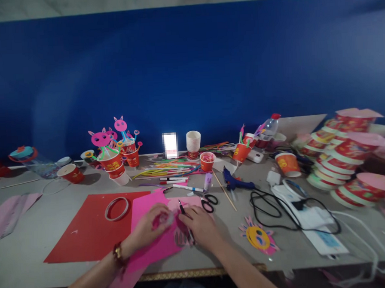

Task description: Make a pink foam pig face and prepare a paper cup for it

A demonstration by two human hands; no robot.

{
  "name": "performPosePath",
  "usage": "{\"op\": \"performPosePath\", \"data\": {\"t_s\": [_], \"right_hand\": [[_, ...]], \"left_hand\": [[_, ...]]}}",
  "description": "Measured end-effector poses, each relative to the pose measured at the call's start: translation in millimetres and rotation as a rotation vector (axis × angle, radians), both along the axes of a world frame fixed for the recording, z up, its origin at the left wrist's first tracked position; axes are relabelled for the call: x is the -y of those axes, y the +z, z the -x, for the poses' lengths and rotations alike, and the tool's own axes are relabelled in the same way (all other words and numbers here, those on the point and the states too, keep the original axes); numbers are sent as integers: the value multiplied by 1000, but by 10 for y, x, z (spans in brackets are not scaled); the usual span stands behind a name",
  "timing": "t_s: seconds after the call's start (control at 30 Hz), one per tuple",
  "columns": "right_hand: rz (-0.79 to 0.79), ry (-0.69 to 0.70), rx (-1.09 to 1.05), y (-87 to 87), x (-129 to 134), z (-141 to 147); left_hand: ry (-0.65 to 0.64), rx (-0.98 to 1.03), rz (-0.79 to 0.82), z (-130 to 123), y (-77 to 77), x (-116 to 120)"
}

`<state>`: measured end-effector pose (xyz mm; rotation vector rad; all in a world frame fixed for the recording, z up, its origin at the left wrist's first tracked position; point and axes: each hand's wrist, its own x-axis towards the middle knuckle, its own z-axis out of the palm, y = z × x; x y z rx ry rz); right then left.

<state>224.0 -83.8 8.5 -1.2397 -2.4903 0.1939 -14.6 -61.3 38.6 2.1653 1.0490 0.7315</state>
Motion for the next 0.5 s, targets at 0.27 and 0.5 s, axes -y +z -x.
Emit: {"op": "performPosePath", "data": {"t_s": [0.27, 0.5], "right_hand": [[14, -22, -40, 25, 14, 1], [86, -54, -152, 15, 31, -45]], "left_hand": [[383, -70, -189, 592, -37, -848], [405, -338, -289, 680, -103, -1105]]}}
